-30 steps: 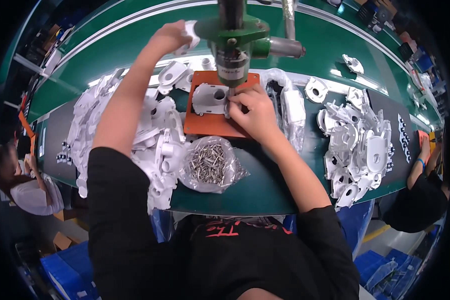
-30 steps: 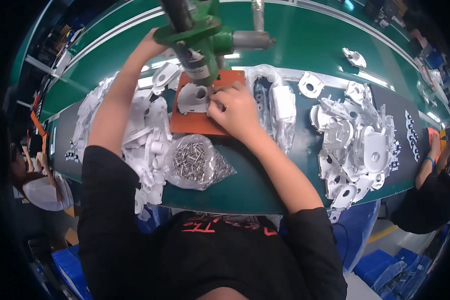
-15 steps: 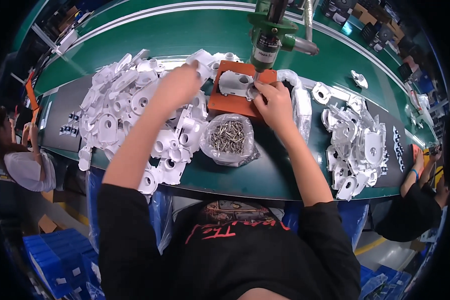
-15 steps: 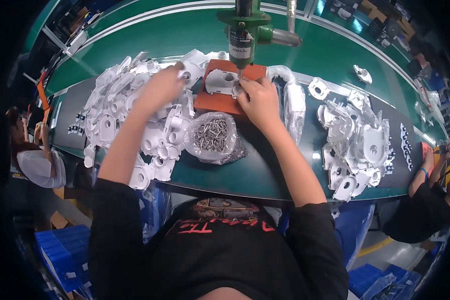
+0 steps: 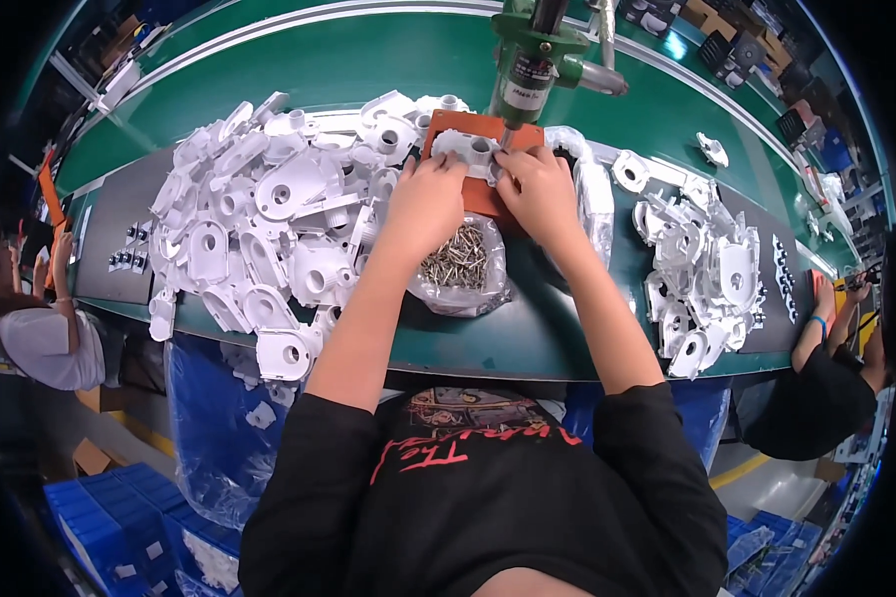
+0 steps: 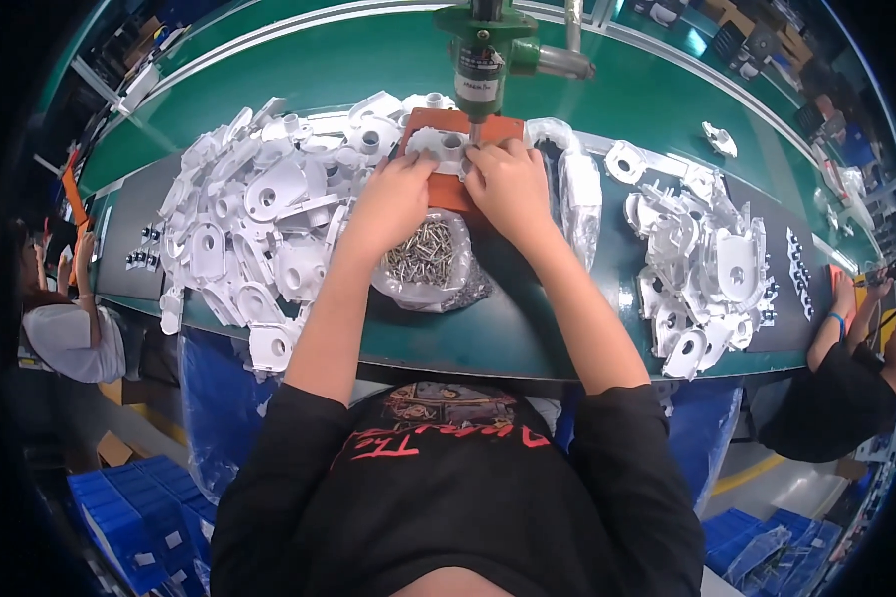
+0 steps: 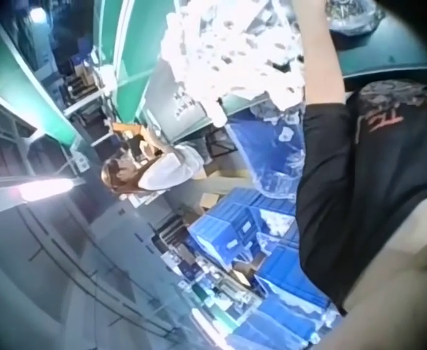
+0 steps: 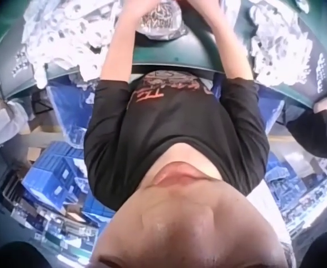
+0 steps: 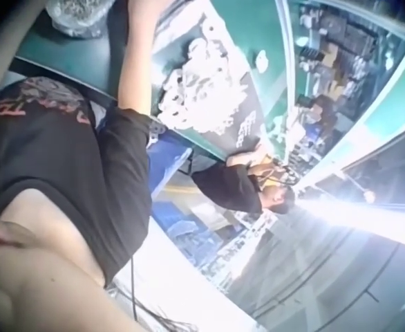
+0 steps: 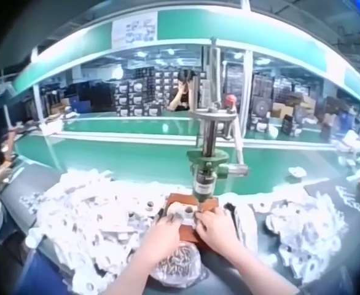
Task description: Manually assembling plastic components using a press machine on a production line.
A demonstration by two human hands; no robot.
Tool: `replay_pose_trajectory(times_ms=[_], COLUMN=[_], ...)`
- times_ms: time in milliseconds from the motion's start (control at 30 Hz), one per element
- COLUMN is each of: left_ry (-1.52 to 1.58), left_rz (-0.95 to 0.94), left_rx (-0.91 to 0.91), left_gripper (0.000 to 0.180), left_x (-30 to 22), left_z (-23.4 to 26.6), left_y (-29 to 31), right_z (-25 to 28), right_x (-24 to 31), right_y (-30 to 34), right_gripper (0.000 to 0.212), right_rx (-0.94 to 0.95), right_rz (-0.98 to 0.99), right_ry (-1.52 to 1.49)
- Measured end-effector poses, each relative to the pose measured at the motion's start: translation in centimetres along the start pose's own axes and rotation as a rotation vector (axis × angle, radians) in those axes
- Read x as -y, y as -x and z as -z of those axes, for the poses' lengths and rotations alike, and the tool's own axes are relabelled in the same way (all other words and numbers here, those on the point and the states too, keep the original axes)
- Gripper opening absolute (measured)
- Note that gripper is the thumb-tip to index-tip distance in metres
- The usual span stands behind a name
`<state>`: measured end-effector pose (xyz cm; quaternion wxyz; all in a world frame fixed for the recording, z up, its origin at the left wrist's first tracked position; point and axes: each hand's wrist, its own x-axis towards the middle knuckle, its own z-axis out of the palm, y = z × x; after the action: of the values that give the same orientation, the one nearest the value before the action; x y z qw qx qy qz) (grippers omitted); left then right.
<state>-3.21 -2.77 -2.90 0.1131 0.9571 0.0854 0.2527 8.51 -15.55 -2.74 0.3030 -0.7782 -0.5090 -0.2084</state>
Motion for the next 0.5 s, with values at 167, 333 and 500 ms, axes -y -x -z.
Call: replay_pose_trajectory(times_ms=[167, 333, 500], left_ry=[0.008, 0.052, 0.056], left_rz=[-0.01, 0.074, 0.123], left_rx=[0.099, 0.141, 0.209], left_gripper=[0.025, 0.024, 0.021], left_x=[-0.3, -1.3, -0.5], left_z=[1.2, 1.9, 1.4], left_y=[-0.7, -1.0, -1.6], right_z=[0.0, 1.7, 4.4], right_x=[0.5, 0.8, 4.2], right_y=[0.6, -0.6, 0.8], right_gripper=[0.018, 0.017, 0.013], right_rx=[-0.01, 0.131, 0.263], right_rz=[0.012, -0.031, 0.061], right_ry=[0.098, 0.131, -0.233])
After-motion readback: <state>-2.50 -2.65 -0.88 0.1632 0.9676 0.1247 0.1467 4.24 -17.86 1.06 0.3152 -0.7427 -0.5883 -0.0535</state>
